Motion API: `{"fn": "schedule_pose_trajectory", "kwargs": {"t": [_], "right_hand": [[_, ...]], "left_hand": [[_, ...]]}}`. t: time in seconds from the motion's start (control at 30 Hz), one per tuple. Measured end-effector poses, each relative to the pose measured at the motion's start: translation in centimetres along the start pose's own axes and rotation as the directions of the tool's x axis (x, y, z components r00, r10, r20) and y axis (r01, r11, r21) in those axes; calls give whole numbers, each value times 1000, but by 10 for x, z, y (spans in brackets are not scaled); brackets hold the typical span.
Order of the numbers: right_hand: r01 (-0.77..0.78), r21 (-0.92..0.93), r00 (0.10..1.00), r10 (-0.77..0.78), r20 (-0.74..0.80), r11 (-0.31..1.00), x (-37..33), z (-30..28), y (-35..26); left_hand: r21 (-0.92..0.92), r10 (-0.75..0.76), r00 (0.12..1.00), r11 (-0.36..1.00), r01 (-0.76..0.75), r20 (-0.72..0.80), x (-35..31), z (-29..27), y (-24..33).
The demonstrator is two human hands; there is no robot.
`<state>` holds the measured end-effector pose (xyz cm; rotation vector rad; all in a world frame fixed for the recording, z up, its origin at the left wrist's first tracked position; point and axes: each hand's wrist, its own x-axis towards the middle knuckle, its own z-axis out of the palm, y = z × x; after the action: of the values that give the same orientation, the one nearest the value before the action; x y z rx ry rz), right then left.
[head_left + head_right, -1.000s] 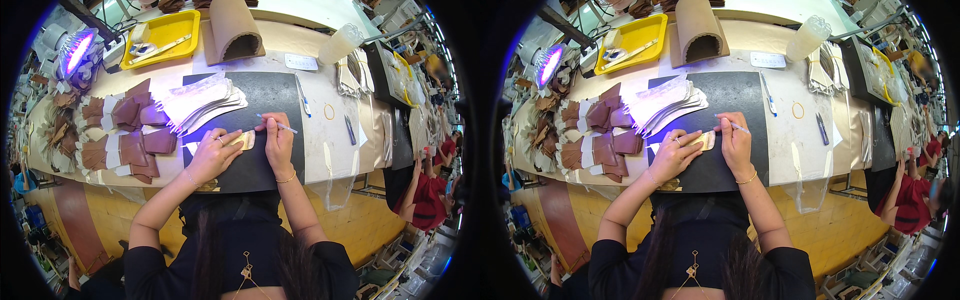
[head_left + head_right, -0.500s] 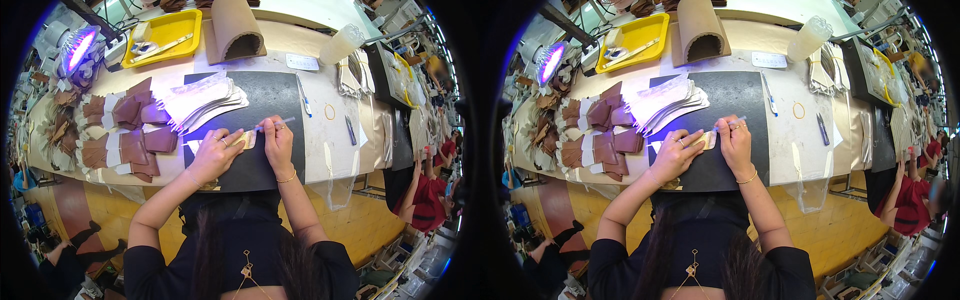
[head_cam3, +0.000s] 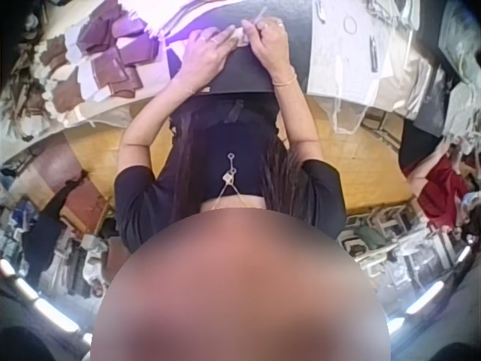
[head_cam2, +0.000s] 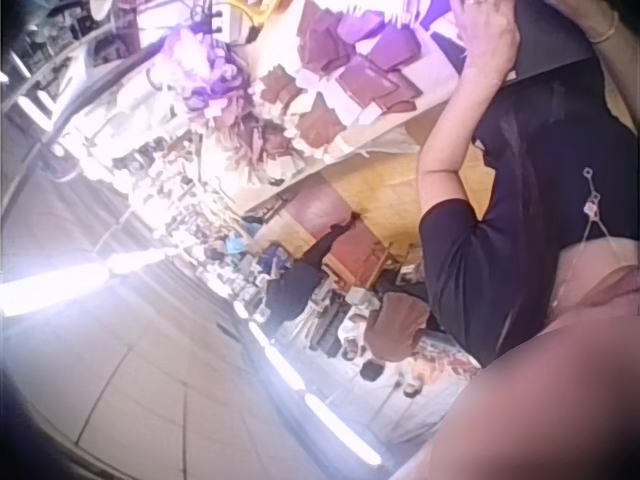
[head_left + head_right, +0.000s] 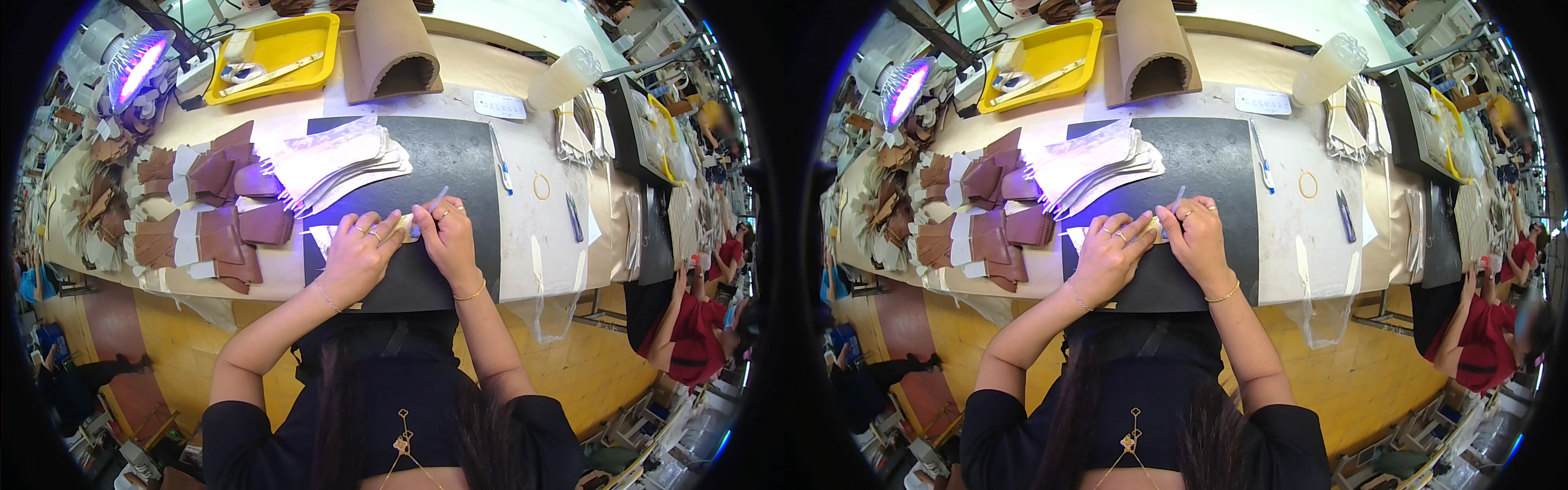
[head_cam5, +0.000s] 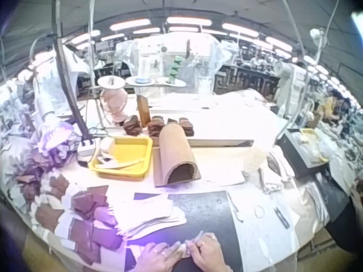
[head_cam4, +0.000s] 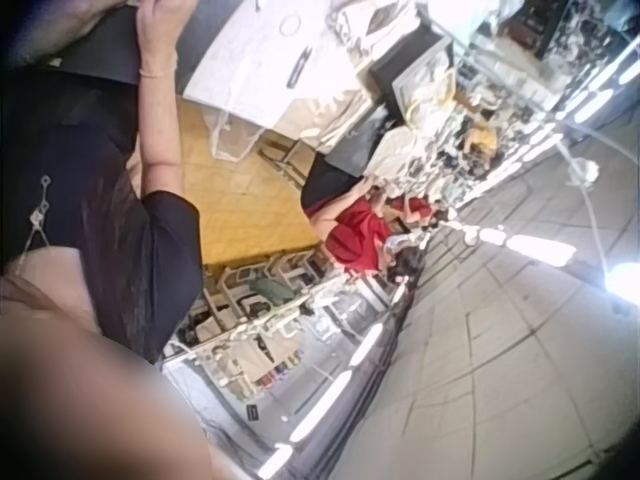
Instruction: The person repeatedly marks individual fabric pieces with a pen on a workbench, then stacks them. The person handles a stack of white fabric pieces and a stack of brown fabric pieces, using a pen to mark the white pieces one by one.
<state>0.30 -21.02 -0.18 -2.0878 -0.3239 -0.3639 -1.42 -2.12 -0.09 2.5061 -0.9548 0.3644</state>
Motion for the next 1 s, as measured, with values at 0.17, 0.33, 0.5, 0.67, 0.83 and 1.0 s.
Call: {"fn": "schedule_pose_trajectory", "kwargs": {"t": [0.17, 0.33, 0.5, 0.67, 0.83, 1.0], "right_hand": [[71, -16, 997, -71, 12, 997, 1, 1, 2], [72, -18, 997, -72, -6, 997, 2, 3, 3], [114, -48, 993, -114, 3, 992, 5, 1, 2], [85, -100, 993, -93, -71, 991, 8, -2, 2], [-1, 26, 971, 7, -237, 1000, 2, -6, 5], [-65, 107, 954, 93, -286, 992, 1, -5, 8]], "left_hand": [[2, -7, 1000, 1000, 7, -9, 1, 0, 0], [-20, -17, 1000, 1000, 17, -8, 1, -1, 2], [-22, -19, 1000, 1000, 18, -7, 2, -1, 2], [-48, -52, 998, 997, 51, -17, -3, 2, 2], [-121, -39, 997, 992, 31, -63, -6, 7, 0], [-310, -92, 996, 947, 86, -4, -3, -4, 1]]}}
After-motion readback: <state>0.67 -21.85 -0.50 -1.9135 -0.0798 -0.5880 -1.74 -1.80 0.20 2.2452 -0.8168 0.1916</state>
